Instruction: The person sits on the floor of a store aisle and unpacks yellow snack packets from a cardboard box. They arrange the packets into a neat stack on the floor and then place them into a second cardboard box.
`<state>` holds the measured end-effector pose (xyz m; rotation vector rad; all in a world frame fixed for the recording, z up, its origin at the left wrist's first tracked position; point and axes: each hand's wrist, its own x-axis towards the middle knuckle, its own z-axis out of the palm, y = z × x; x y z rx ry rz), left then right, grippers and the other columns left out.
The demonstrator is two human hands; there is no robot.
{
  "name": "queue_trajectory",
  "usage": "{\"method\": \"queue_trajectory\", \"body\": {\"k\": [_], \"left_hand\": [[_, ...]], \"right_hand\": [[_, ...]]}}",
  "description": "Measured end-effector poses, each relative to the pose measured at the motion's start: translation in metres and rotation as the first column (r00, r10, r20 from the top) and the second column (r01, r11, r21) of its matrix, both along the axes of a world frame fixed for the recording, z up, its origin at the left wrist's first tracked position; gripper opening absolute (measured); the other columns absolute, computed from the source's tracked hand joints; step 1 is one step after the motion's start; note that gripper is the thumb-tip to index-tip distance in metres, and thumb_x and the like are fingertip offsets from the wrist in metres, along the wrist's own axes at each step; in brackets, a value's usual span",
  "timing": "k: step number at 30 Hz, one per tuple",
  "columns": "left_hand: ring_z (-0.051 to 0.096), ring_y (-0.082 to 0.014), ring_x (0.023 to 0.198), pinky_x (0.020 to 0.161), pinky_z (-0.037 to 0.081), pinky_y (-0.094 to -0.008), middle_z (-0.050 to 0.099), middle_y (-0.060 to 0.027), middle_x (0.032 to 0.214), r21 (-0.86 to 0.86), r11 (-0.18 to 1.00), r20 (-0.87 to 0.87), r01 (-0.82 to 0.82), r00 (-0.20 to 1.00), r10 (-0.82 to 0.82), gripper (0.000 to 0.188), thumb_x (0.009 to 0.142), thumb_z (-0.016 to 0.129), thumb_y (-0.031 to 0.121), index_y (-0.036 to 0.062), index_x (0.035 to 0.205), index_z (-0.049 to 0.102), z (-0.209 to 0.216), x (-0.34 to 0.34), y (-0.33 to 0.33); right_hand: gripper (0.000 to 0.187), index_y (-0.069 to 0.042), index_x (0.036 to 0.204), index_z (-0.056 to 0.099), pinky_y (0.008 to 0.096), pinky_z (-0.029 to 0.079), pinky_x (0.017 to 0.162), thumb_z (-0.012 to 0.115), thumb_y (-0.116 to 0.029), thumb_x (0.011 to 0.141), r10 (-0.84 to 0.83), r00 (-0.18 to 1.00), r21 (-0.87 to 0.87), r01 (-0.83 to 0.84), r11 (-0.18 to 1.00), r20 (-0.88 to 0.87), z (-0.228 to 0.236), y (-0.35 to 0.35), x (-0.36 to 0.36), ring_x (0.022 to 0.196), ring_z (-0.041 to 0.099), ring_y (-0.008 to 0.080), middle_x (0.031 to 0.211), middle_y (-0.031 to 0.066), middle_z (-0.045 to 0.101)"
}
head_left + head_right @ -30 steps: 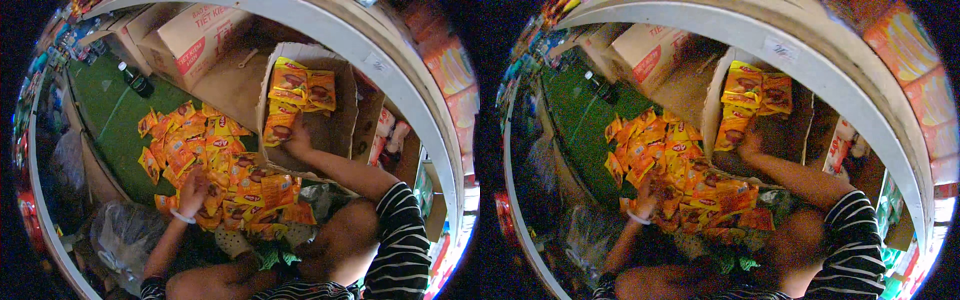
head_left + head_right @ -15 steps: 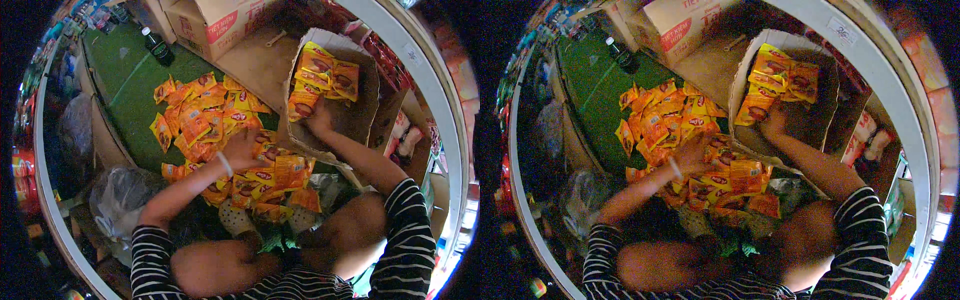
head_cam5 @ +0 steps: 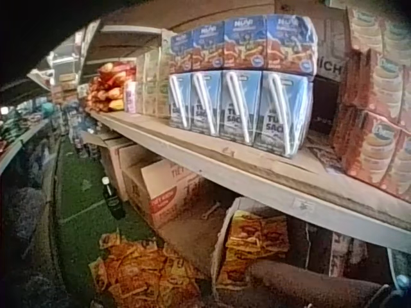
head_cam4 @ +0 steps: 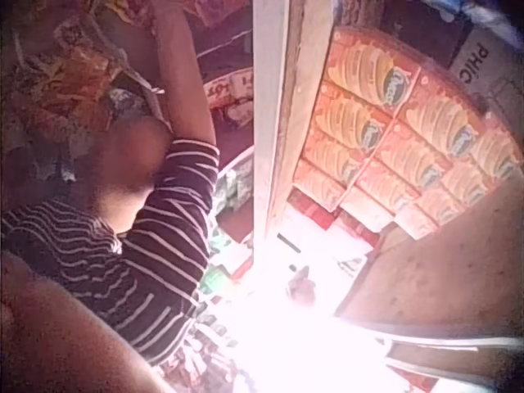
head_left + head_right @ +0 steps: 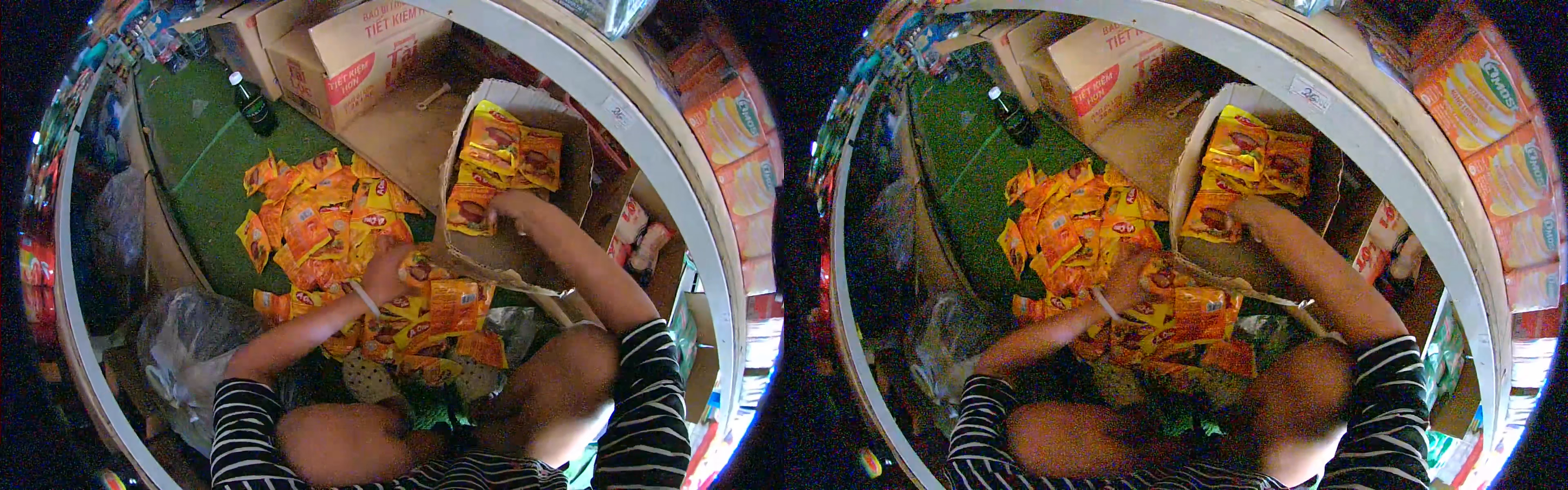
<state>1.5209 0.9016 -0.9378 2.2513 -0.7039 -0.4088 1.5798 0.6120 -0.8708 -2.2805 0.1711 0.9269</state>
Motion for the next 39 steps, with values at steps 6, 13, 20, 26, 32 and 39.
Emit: {"method": "queue_trajectory", "body": {"k": [6,13,20,26,32,39], "left_hand": [[0.050,-0.0279,0.111,0.095,0.042,-0.0389,0.052,-0.0121,0.117,-0.548,0.735,-0.531,-0.400,0.845,0.063,0.074,0.059,0.080,0.004,0.0061,0.125,0.047,0.028,0.022,0.064],[0.055,-0.0224,0.107,0.094,0.043,-0.0342,0.054,-0.0096,0.118,-0.800,0.387,-0.534,-0.459,0.838,-0.109,0.073,0.065,0.076,0.000,0.0030,0.128,0.040,0.178,0.015,0.078],[0.051,-0.0248,0.113,0.098,0.040,-0.0357,0.049,-0.0135,0.123,-0.833,0.492,-0.197,-0.254,0.966,0.167,0.065,0.076,0.067,0.008,0.0039,0.132,0.035,0.170,0.005,0.076],[0.060,-0.0226,0.102,0.088,0.050,-0.0346,0.059,-0.0125,0.113,-0.741,0.332,-0.667,-0.584,0.699,-0.258,0.039,0.091,0.053,0.018,0.0028,0.126,0.045,0.153,0.011,0.072],[0.062,-0.0125,0.085,0.073,0.051,-0.0252,0.062,-0.0059,0.098,-0.739,0.444,-0.549,-0.507,0.835,0.041,0.028,0.092,0.054,0.024,0.0017,0.110,0.055,0.151,0.013,0.067],[0.059,-0.0146,0.095,0.080,0.049,-0.0257,0.060,-0.0073,0.104,-0.803,0.499,-0.307,-0.328,0.943,0.126,0.030,0.092,0.052,0.021,-0.0003,0.114,0.052,0.138,0.015,0.061]], "right_hand": [[0.036,-0.004,0.115,0.050,0.0387,0.051,0.078,0.058,-0.015,0.081,-0.837,0.526,0.772,0.592,0.230,-0.154,0.114,0.069,-0.027,0.092,0.060,0.0264,0.104,0.0113,0.059],[0.102,-0.003,0.143,0.011,0.0372,0.027,0.107,0.076,-0.036,0.072,-0.171,0.985,0.779,0.103,0.618,0.005,0.162,0.163,-0.062,0.126,0.038,0.0267,0.139,0.0161,0.034],[0.068,-0.009,0.132,0.031,0.0363,0.043,0.095,0.068,0.001,0.076,-0.248,0.969,0.898,0.116,0.425,-0.007,0.141,0.193,-0.061,0.112,0.051,0.0206,0.123,0.0090,0.051],[0.082,-0.009,0.138,0.022,0.0329,0.041,0.096,0.073,-0.004,0.074,-0.107,0.994,0.860,0.026,0.509,0.033,0.130,0.171,-0.063,0.115,0.047,0.0188,0.125,0.0085,0.048],[0.085,-0.010,0.139,0.022,0.0336,0.042,0.094,0.074,-0.002,0.072,-0.062,0.997,0.790,-0.005,0.613,0.055,0.137,0.158,-0.047,0.115,0.048,0.0197,0.127,0.0091,0.047],[0.077,-0.010,0.139,0.023,0.0363,0.041,0.097,0.070,-0.021,0.080,-0.062,0.986,0.834,0.163,0.528,-0.153,0.140,0.148,-0.043,0.117,0.048,0.0216,0.130,0.0089,0.046]]}}
